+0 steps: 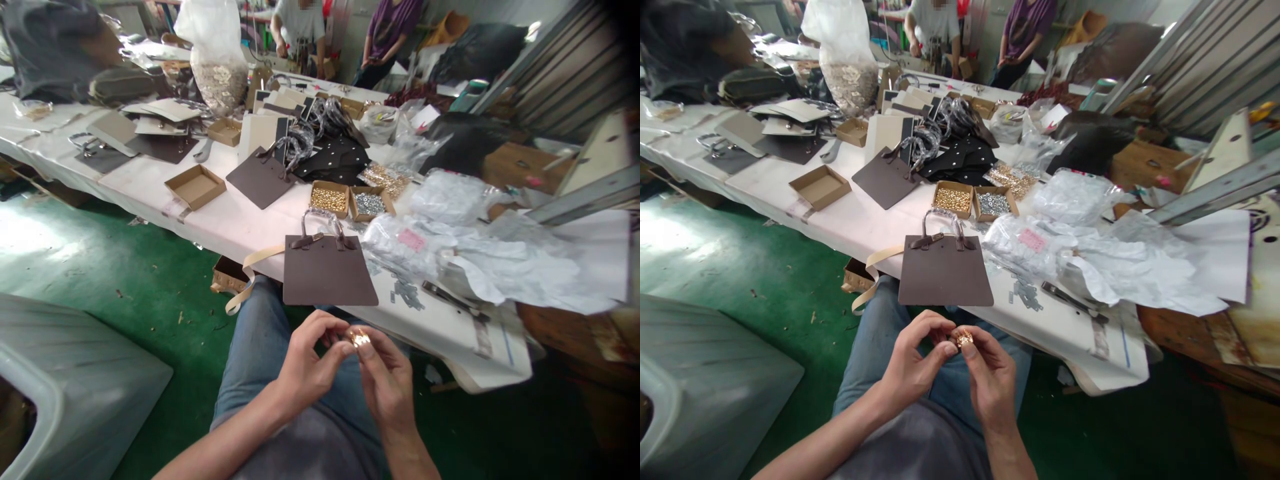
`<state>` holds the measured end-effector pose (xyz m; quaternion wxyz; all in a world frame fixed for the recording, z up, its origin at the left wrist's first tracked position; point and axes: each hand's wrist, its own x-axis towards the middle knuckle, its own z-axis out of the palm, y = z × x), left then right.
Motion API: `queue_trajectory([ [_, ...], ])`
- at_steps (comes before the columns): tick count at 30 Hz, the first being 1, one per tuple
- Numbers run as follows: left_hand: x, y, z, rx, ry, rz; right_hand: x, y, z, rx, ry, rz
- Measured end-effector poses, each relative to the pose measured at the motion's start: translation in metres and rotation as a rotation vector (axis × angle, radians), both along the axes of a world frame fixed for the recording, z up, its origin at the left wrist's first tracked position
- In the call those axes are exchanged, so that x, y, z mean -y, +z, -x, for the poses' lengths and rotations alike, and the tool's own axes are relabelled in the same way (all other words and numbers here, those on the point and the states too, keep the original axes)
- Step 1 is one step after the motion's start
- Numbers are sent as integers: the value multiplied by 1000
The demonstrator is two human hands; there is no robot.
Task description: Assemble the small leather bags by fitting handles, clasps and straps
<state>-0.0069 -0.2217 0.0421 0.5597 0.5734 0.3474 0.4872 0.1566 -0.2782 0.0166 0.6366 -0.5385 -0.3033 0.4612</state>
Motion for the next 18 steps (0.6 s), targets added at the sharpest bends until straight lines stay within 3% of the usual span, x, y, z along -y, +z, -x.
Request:
queue_trajectory([
  [4, -14, 3, 13, -69, 76, 5, -7, 1, -7, 2, -41, -24],
  [8, -45, 9, 37, -182, 180, -15, -12, 4, -13, 19, -77, -71],
  [14, -124, 17, 71, -419, 248, -173, -12, 3, -17, 89, -20, -25],
  [18, -178, 15, 68, -603, 212, -318, -18, 7, -19, 201, 46, 30],
])
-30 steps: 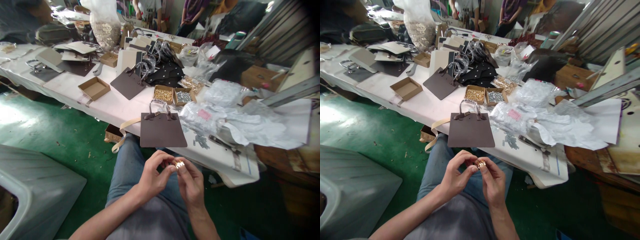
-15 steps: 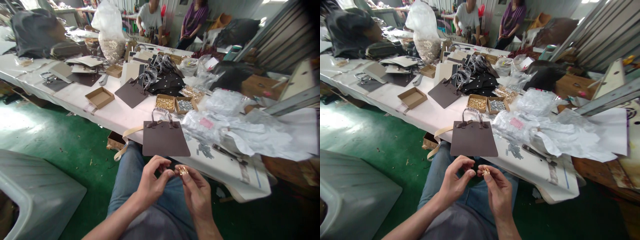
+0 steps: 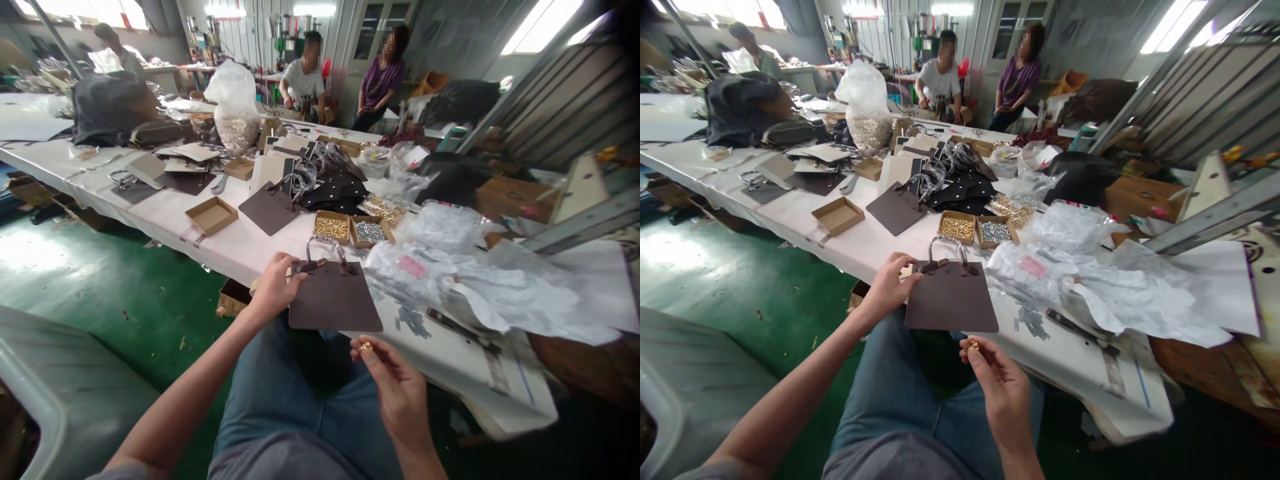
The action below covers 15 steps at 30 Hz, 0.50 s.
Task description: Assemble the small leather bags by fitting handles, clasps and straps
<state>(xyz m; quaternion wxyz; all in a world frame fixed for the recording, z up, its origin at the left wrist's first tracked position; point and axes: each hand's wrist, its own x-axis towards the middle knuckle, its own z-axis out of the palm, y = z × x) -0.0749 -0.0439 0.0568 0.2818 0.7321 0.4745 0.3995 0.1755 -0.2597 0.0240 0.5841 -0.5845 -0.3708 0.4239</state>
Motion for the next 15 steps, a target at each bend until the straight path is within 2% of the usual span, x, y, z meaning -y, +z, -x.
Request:
queue_trajectory([
  [5, -41, -21, -22, -255, -71, 107, -23, 12, -7, 296, 70, -8],
  [8, -52, -31, -32, -273, -68, 152, -49, 21, -15, 596, 114, -150],
  [10, -58, -35, -35, -254, -65, 134, -70, 26, -20, 708, 150, -242],
  [13, -65, -40, -35, -225, -125, 101, -100, 27, -23, 682, 207, -257],
  [15, -70, -41, -34, -213, -179, 115, -116, 22, -22, 557, 218, -201],
])
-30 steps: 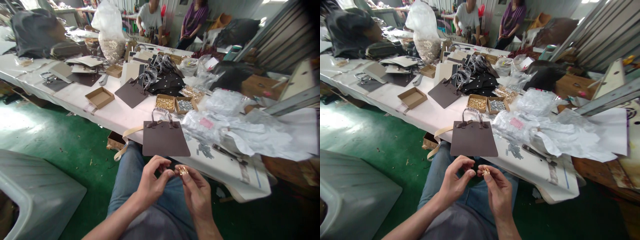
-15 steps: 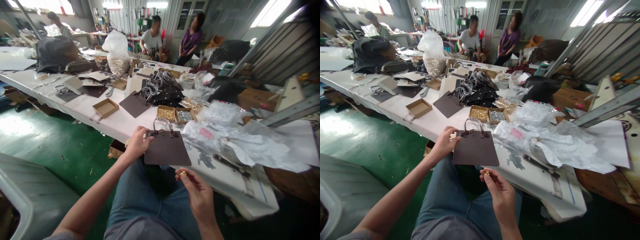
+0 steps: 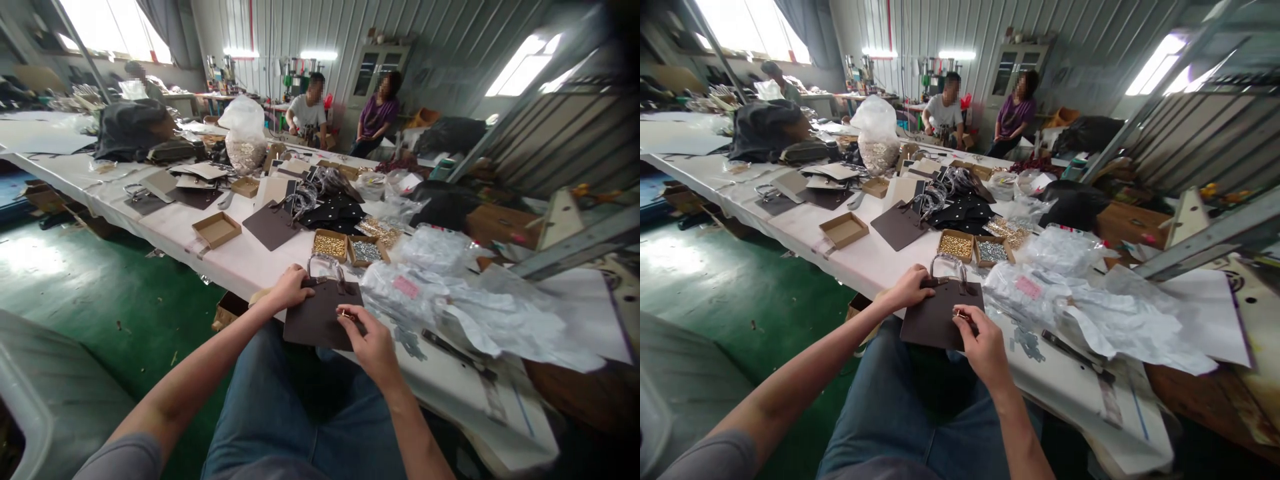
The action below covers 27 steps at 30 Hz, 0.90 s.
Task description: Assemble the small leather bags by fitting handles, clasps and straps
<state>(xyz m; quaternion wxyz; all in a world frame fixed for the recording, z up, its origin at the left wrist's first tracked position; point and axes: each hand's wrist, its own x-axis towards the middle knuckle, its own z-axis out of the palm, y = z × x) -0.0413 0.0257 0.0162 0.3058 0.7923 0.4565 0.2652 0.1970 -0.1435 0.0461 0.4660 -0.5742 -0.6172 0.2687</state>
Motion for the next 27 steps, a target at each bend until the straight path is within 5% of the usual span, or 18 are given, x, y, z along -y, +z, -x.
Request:
queue_trajectory([
  [4, -5, 4, 8, 15, -8, 90, -18, -14, 5, -460, -36, 112],
  [9, -3, 2, 17, 16, 16, 127, -18, -16, 8, -886, -3, 43],
  [14, -1, -1, 17, 17, 27, 100, -14, -11, 9, -915, -33, 14],
  [23, 4, 17, 20, 147, 19, 80, -12, -19, 12, -865, -89, 31],
  [27, 14, 17, 26, 210, -1, 104, -12, -15, 5, -637, -90, 69],
])
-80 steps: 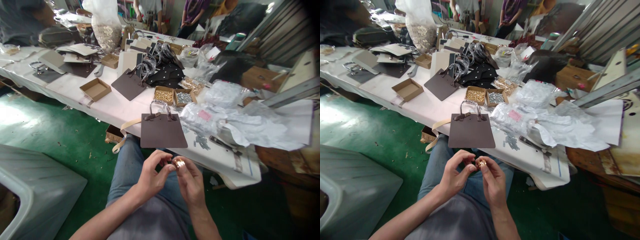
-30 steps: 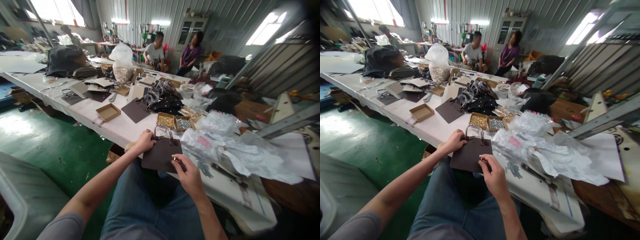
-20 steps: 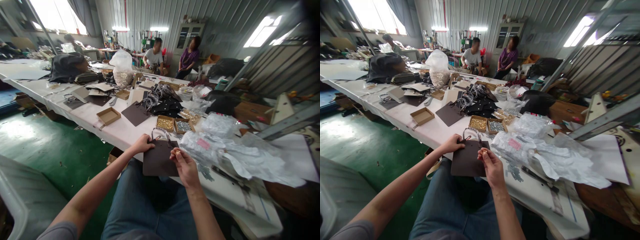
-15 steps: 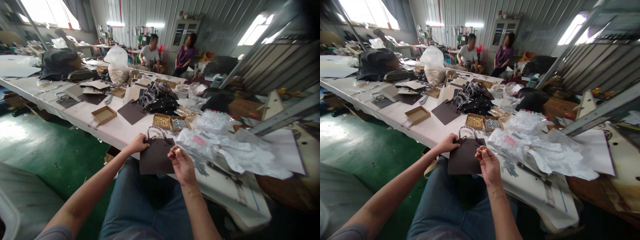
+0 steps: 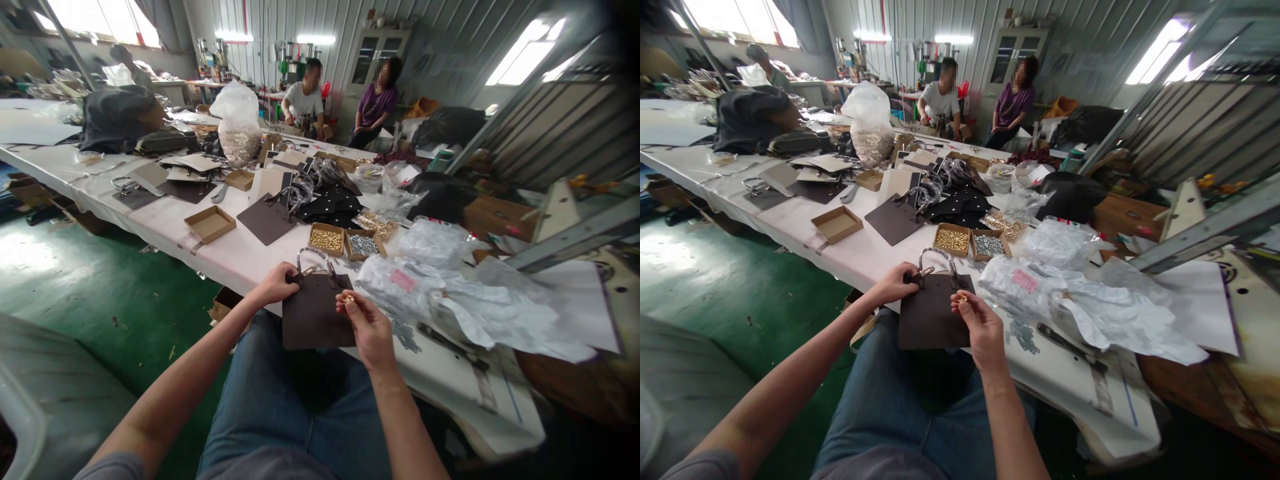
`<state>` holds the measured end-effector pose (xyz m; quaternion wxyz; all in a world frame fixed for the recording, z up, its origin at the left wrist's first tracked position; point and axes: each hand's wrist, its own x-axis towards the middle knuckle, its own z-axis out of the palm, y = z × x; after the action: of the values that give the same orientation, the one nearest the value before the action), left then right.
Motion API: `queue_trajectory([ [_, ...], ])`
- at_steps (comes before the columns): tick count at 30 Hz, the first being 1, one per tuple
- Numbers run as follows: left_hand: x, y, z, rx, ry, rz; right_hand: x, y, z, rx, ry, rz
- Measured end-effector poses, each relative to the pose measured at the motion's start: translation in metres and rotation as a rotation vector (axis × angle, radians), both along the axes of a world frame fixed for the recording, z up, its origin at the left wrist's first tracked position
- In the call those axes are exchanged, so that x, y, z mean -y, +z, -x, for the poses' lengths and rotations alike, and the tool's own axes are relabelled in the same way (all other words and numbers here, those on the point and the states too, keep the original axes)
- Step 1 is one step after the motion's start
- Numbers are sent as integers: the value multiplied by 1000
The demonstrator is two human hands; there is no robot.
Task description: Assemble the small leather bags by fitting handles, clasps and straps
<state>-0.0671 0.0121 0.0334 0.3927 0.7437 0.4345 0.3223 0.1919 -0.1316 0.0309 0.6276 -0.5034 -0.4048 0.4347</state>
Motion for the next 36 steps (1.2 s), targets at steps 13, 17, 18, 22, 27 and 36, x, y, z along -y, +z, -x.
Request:
queue_trajectory([
  [13, 30, -25, -7, 592, 329, 366, -35, 28, -16, 730, 117, -131],
  [17, 37, -20, -11, 646, 384, 484, -41, 29, -11, 778, 133, -190],
  [18, 39, -20, -12, 662, 380, 499, -42, 27, -10, 784, 129, -195],
  [22, 47, -21, -10, 721, 330, 557, -42, 22, -9, 774, 118, -155],
  [27, 65, -20, -11, 803, 187, 672, -42, 22, -10, 812, 110, -173],
  [36, 77, -3, -13, 897, 183, 725, -45, 25, -8, 828, 185, -226],
])
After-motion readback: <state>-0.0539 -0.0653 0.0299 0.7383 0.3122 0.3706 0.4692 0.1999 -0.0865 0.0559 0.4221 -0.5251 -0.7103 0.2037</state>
